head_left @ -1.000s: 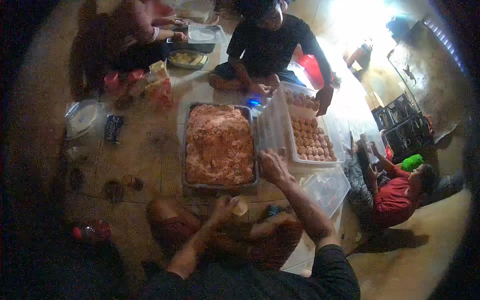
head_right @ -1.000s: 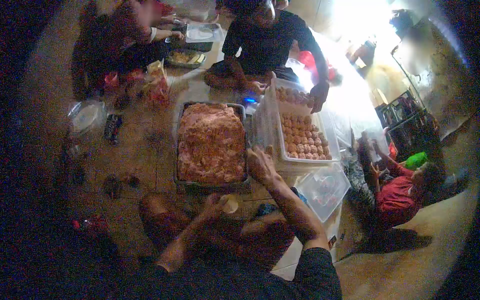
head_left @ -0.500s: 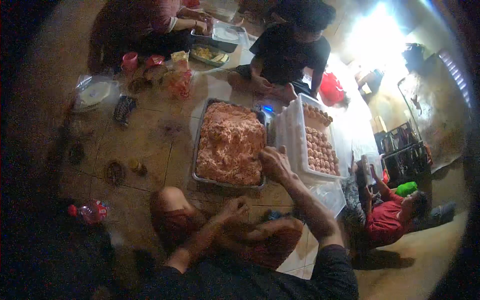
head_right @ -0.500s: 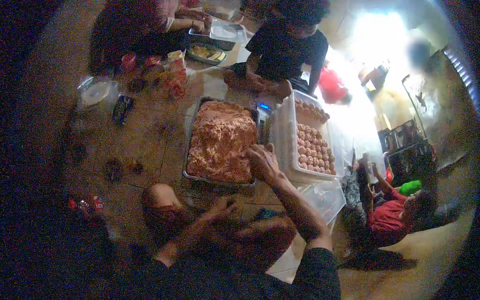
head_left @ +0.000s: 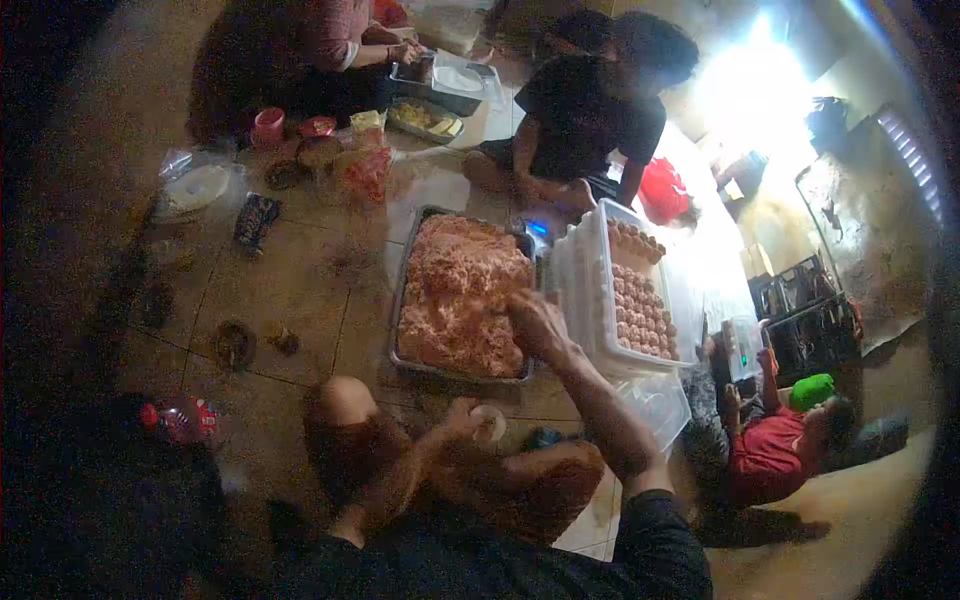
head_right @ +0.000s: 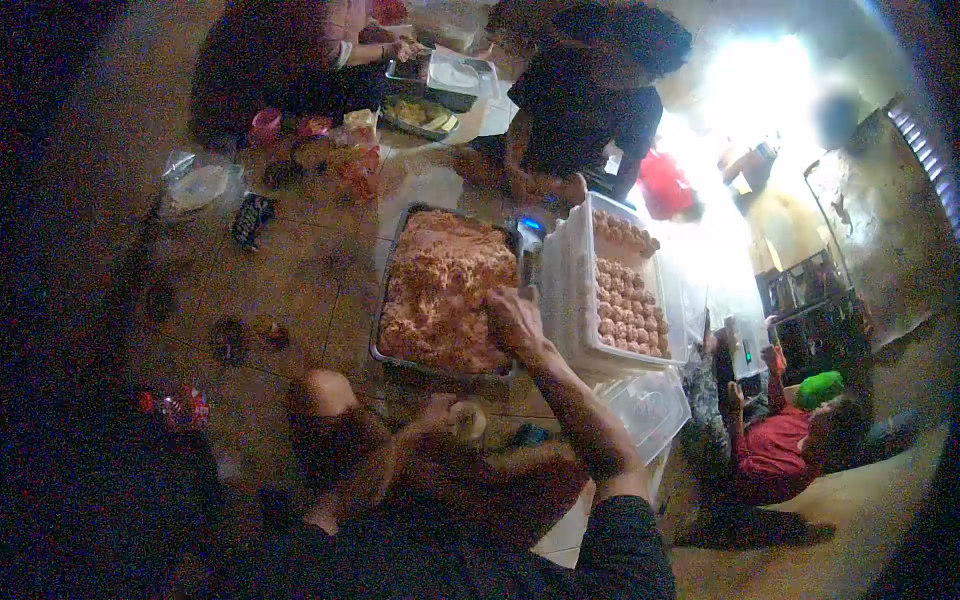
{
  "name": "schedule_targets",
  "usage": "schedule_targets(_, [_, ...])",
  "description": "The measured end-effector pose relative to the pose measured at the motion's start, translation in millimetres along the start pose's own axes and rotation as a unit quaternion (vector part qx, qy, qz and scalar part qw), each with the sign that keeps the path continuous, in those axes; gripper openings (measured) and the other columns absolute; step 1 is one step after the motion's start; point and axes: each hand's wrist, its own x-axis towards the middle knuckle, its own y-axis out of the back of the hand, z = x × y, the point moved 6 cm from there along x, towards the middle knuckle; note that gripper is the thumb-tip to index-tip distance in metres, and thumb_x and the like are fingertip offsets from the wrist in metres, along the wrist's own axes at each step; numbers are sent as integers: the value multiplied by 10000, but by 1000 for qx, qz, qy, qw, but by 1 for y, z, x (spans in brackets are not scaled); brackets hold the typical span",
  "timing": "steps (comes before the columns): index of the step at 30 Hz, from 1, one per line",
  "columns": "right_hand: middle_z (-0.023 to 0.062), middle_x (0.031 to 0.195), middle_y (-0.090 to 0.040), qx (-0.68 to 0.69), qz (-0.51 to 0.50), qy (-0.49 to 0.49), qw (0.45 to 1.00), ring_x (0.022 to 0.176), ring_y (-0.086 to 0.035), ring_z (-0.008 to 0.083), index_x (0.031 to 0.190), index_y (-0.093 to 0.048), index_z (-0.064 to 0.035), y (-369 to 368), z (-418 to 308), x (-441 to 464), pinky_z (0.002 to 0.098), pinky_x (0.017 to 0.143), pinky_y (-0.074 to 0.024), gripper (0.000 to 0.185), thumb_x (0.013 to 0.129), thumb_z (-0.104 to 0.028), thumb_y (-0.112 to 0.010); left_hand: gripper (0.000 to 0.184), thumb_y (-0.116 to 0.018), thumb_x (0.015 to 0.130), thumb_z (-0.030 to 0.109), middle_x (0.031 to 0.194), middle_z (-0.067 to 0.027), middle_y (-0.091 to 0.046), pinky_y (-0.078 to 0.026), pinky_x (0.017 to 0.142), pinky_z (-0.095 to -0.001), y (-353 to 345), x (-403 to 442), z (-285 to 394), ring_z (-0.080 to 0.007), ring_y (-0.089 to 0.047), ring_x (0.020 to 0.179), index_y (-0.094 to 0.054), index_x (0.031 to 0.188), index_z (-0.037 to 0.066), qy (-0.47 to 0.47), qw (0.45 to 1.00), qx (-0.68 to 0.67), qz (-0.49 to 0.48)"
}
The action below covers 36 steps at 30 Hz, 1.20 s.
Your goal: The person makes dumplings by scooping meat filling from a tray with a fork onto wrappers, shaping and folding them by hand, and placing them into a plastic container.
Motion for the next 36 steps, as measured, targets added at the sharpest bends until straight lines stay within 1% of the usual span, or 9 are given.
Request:
schedule_targets(5, [103,1159,-617,-209,403,87,887,1182,-527,292,1103,-663,-145,-108,52,41,544,1019,-367,209,906,-184,-605,449,-724,891,449,993,-154,-718,-569,759,-416,-12,22,-41,-245,-696,898,-737,1002,14,-81,995,43,42])
schedule_targets(7, [157,1424,-495,-191,64,4,980,1355,-434,311,1376,-539,-182,-74,11,41,573,1126,-295,414,979,-301,-545,508,-765,841,484,1030,-154,-716,-571,793,-427,-14,35,-50,-273,-694,931,-728,1074,34,-62,996,70,4])
schedule_targets(12, [80,1627,-190,-393,396,92,825,1483,-265,225,1564,-216,-205,-102,19,14,562,1198,-247,669,1005,-438,-500,544,-764,821,520,1001,-157,-706,-546,758,-415,-7,19,-45,-294,-684,901,-717,1062,35,-57,998,40,1])
schedule_targets(14, [141,1466,-484,15,9,-1,1000,1345,-481,263,1422,-486,-143,-16,-21,-9,554,1128,-317,527,929,-254,-638,553,-764,816,529,993,-158,-704,-539,749,-412,-2,31,-60,-299,-682,894,-714,1059,35,-59,998,30,10])
schedule_targets(18, [108,971,-598,6,288,32,957,986,-597,292,998,-610,-90,-4,-15,-26,456,887,-350,229,785,-95,-694,578,-781,808,517,979,-147,-703,-534,756,-394,-6,35,-85,-259,-676,880,-701,1043,-5,-16,999,43,26])
schedule_targets(22, [114,980,-606,-59,351,84,931,1015,-595,291,1016,-613,-87,-30,-20,-26,464,910,-357,224,800,-93,-669,573,-795,805,507,928,-123,-706,-535,760,-392,-3,11,-31,-219,-666,832,-701,1008,-20,-43,997,-69,21])
schedule_targets(26, [117,998,-613,-11,353,93,931,1029,-594,300,1037,-610,-71,-83,-20,4,447,908,-394,212,831,-105,-654,476,-764,866,438,961,-99,-708,-531,777,-392,-11,52,-118,-195,-662,863,-705,1029,-6,33,989,69,127])
schedule_targets(32, [158,1088,-681,163,417,202,871,915,-648,379,1169,-652,-24,-113,12,23,461,815,-514,334,871,-169,-688,394,-697,943,375,1054,-86,-697,-529,819,-394,2,-11,-2,-174,-647,927,-687,1143,36,21,993,-115,-21])
schedule_targets(36, [181,844,-706,335,148,-2,931,782,-676,320,1006,-697,21,-66,12,3,385,758,-528,225,919,-185,-677,438,-656,960,418,1127,-98,-680,-541,849,-410,6,3,1,-228,-659,970,-662,1208,57,-90,985,-139,-52])
